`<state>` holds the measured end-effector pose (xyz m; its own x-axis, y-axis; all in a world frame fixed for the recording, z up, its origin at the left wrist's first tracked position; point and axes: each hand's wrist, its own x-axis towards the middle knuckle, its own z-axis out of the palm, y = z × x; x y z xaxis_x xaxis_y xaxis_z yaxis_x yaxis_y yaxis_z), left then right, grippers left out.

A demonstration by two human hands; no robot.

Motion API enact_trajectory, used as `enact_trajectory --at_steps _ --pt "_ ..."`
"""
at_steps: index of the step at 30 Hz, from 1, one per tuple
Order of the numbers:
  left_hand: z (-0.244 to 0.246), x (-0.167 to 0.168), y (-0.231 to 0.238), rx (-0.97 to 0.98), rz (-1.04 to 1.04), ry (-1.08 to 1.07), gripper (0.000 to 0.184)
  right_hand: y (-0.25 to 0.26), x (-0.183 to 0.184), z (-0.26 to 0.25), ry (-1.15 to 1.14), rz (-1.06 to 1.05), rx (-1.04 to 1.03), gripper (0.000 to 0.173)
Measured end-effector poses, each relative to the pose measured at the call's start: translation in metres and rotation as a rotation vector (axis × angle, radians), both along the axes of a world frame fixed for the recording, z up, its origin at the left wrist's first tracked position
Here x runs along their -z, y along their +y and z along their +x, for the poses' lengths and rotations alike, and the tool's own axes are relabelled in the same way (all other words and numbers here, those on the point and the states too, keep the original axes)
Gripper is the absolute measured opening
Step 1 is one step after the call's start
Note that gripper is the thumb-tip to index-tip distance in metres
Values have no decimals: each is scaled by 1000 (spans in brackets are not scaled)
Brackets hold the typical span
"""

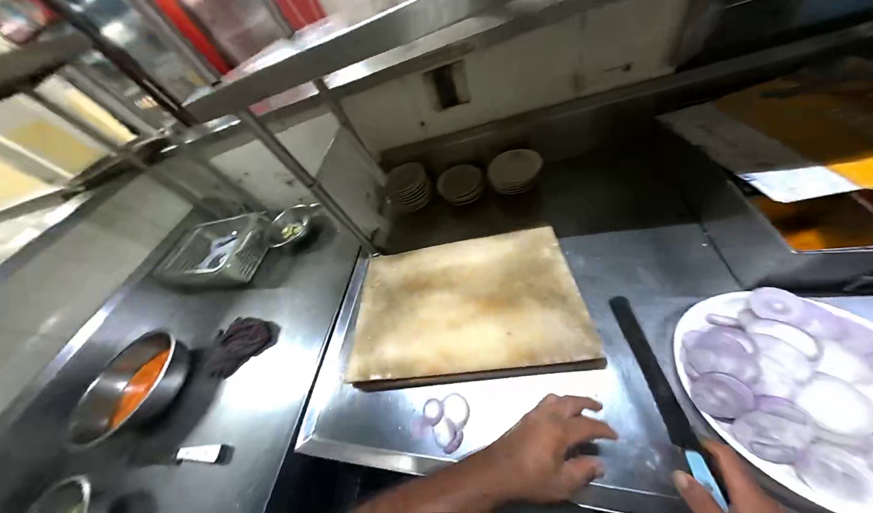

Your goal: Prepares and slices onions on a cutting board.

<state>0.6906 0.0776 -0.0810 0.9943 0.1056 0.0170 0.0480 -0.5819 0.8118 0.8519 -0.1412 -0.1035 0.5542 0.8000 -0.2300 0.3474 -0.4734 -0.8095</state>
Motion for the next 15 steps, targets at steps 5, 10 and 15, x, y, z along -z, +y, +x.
enact_trajectory --at_steps 5,10,15 --pt "-116 24 13 -183 -221 9 27 101 -23 -6 -282 -42 -180 60" --pt "-181 34 25 -407 -204 -33 25 195 -21 -17 -595 -98 -321 47" --pt "-213 35 48 -424 -178 -77 27 220 -4 -31 -648 28 -227 33"
